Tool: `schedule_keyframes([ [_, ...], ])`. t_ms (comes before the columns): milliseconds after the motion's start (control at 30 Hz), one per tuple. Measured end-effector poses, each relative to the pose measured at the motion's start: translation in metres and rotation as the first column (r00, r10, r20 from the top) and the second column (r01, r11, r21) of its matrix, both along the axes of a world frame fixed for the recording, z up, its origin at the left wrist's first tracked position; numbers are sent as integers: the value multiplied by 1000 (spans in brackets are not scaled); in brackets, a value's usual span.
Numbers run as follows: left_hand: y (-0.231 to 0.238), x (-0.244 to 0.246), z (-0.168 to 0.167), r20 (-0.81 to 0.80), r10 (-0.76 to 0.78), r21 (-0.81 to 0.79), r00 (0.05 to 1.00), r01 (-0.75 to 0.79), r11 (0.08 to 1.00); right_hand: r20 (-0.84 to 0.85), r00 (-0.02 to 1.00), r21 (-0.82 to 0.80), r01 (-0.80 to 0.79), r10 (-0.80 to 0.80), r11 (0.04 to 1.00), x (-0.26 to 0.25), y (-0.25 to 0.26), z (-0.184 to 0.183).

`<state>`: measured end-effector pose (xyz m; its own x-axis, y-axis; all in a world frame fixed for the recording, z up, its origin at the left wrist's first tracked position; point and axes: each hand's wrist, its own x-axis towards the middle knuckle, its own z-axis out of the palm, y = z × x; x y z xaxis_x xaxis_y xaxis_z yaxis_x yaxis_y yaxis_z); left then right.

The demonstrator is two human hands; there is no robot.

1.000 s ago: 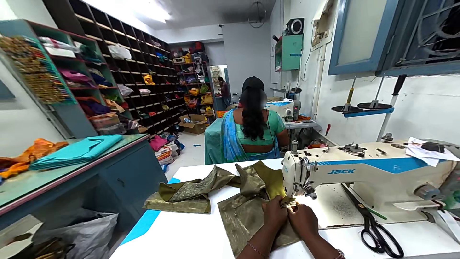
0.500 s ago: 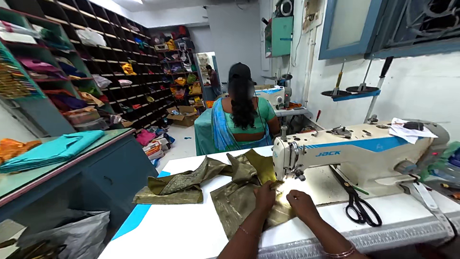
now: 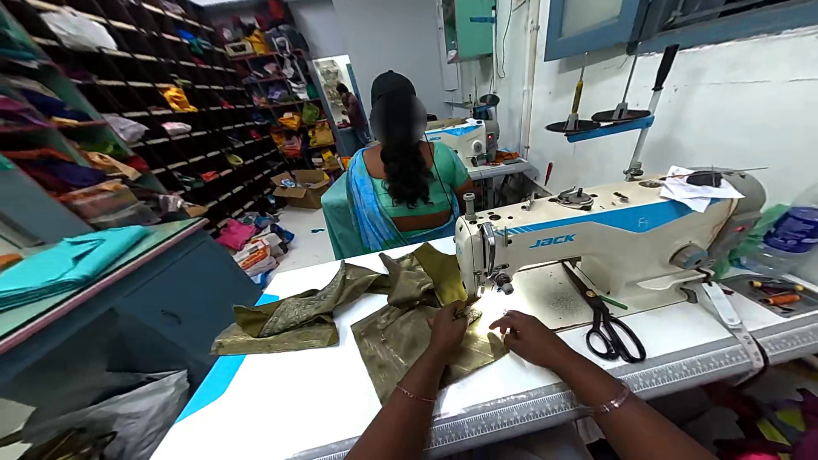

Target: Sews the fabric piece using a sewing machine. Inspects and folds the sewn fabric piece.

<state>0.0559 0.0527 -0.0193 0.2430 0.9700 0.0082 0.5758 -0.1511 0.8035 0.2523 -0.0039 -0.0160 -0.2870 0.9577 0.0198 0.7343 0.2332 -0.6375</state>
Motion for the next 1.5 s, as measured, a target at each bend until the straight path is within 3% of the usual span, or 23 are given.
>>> schedule_keyframes([
  [100,-5,-3,4,-144,-96,31,985,102,994,25,999,42,-23,22,999,2,9,-8],
  [233,-14,-5,9,-561,-263,123,785,394,911,10,997,92,-71,71,993,6,6,-13],
  [433,-25,5,14,-693,-271,103,668,464,880,14,993,148,-120,119,982,8,1,-19],
  [667,-22,4,8,-639,-322,81,698,477,875,22,994,158,-109,107,981,8,-1,-19],
  [933,-5,-23,-13,-508,-378,229,774,545,807,7,993,226,-118,119,967,8,-3,-26],
  [1333,-4,-25,-11,-559,-386,256,734,596,761,34,994,264,-109,104,958,7,-5,-28],
  [1500,2,-29,-13,-579,-395,313,713,642,700,52,993,307,-118,108,944,7,-5,-30],
])
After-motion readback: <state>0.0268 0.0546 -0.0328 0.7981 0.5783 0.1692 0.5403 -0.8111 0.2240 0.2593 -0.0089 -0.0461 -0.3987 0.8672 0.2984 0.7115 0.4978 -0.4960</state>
